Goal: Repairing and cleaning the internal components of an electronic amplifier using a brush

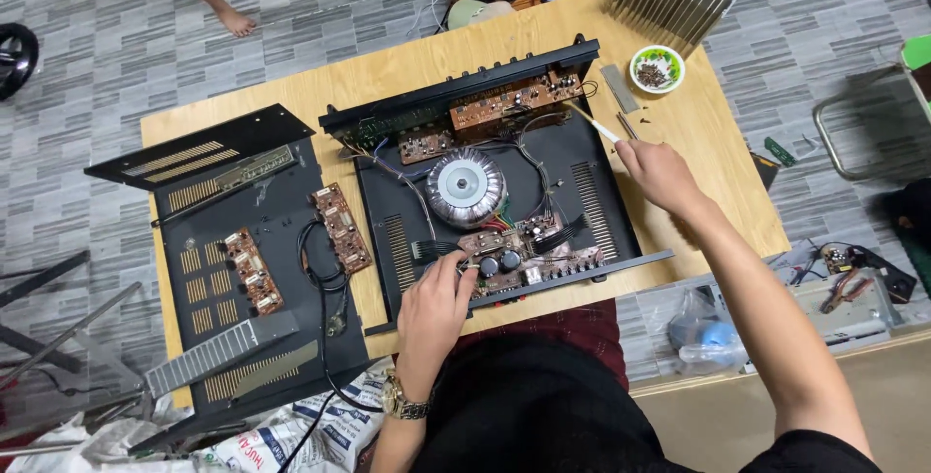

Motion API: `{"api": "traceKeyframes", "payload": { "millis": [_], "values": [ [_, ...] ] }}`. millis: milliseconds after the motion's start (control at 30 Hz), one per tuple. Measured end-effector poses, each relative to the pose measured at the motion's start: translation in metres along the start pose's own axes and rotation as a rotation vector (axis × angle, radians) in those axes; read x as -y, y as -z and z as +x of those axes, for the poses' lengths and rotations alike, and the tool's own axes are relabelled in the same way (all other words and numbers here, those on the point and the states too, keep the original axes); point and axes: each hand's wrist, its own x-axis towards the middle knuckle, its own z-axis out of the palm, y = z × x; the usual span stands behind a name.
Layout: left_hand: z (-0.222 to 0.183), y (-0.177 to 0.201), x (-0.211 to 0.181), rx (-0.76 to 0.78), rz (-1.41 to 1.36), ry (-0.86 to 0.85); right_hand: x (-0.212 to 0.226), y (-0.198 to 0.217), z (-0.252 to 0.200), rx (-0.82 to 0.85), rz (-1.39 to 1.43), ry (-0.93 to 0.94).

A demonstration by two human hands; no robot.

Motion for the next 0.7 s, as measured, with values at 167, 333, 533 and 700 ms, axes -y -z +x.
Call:
{"api": "traceKeyframes", "payload": {
  "millis": [167, 333, 533, 700],
  "values": [
    [0.001, -0.002, -0.001, -0.033, 0.057, -0.006, 0.006, -0.011, 0.026, 0.013, 0.029, 0.002],
    [0.001, -0.007, 0.001, -0.073, 0.112, -0.001, 0.014, -0.014, 0.045, 0.005, 0.006, 0.023],
    [0.002, -0.006, 0.000, -0.114, 0.123, -0.023, 0.031, 0.014, -0.009, 0.098, -0.061, -0.053],
    [0.002, -0.007, 0.000, -0.151, 0.137, -0.051, -0.001, 0.026, -0.046, 0.127, -0.052, -0.152]
  ]
}}
